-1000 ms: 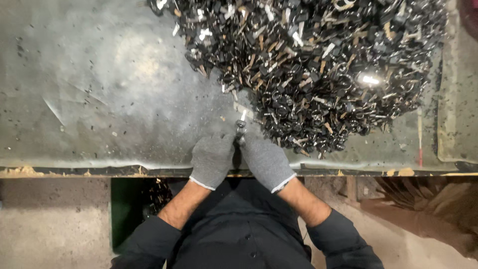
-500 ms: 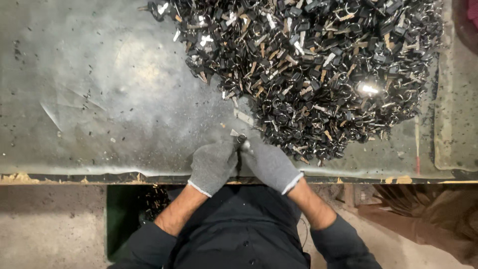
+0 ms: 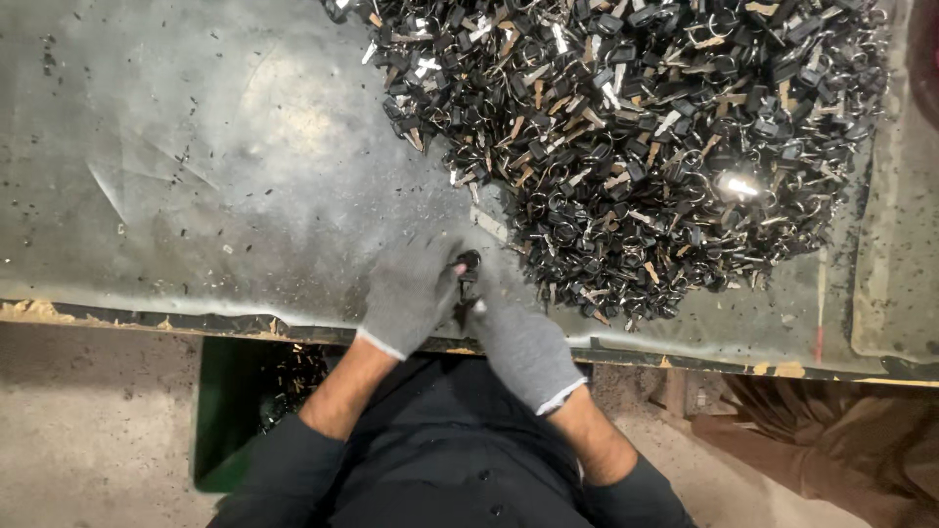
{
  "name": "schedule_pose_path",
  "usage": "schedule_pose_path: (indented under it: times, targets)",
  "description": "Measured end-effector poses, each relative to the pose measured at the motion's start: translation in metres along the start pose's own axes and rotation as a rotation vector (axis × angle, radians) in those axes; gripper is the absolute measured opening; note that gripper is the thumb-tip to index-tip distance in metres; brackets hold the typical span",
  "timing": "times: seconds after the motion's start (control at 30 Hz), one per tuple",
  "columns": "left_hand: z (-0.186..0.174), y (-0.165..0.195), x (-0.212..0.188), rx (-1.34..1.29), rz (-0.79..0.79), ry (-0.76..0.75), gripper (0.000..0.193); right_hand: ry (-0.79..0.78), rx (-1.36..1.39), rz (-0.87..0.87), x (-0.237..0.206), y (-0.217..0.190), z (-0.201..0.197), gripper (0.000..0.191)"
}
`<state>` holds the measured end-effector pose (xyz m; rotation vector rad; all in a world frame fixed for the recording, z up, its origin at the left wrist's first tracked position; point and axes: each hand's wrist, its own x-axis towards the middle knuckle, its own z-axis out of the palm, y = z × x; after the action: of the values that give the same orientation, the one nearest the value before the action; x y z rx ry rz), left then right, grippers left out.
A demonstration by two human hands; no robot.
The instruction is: The person, wearing gloves, sits at a workbench and sorts small metal parts one at a time from a large pile on the table, examining each piece by hand and placing selected pieces into a green bin below the table edge. The person continues this pick-and-place cycle throughout the clip.
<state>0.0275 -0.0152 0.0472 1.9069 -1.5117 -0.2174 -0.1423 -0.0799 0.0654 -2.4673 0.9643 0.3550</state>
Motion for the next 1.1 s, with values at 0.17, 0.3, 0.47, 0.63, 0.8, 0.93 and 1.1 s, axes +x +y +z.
schedule_pose_path:
  times: [0.17, 0.3, 0.47, 0.63, 0.8, 0.93, 1.1]
  targets:
    - [0.016, -0.004, 0.026, -0.235, 0.015, -0.186, 0.016, -0.058, 0.001, 0.152, 0.012, 0.002, 0.002, 0.029]
    - [0.019, -0.008, 0.015, -0.154, -0.06, -0.208, 0.021, 0.034, 0.095, 0.334, 0.01, 0.02, 0.005, 0.037]
    - [0.026, -0.01, 0.004, 0.03, 0.084, -0.107, 0.019, 0.06, 0.066, 0.005, 0.019, 0.033, 0.011, 0.03]
    - [0.035, -0.02, 0.009, 0.143, 0.121, -0.233, 0.016, 0.174, 0.038, -0.017, 0.029, 0.026, 0.009, 0.039]
    - [0.042, -0.028, 0.006, 0.235, 0.187, -0.305, 0.022, 0.127, -0.152, 0.143, 0.03, 0.001, 0.021, 0.024]
    - [0.047, -0.026, 0.004, 0.353, 0.218, -0.336, 0.022, 0.11, -0.018, 0.174, 0.033, 0.001, 0.019, 0.027]
    - [0.042, -0.018, 0.005, 0.396, 0.204, -0.337, 0.015, 0.141, -0.056, 0.117, 0.032, -0.006, 0.004, 0.032]
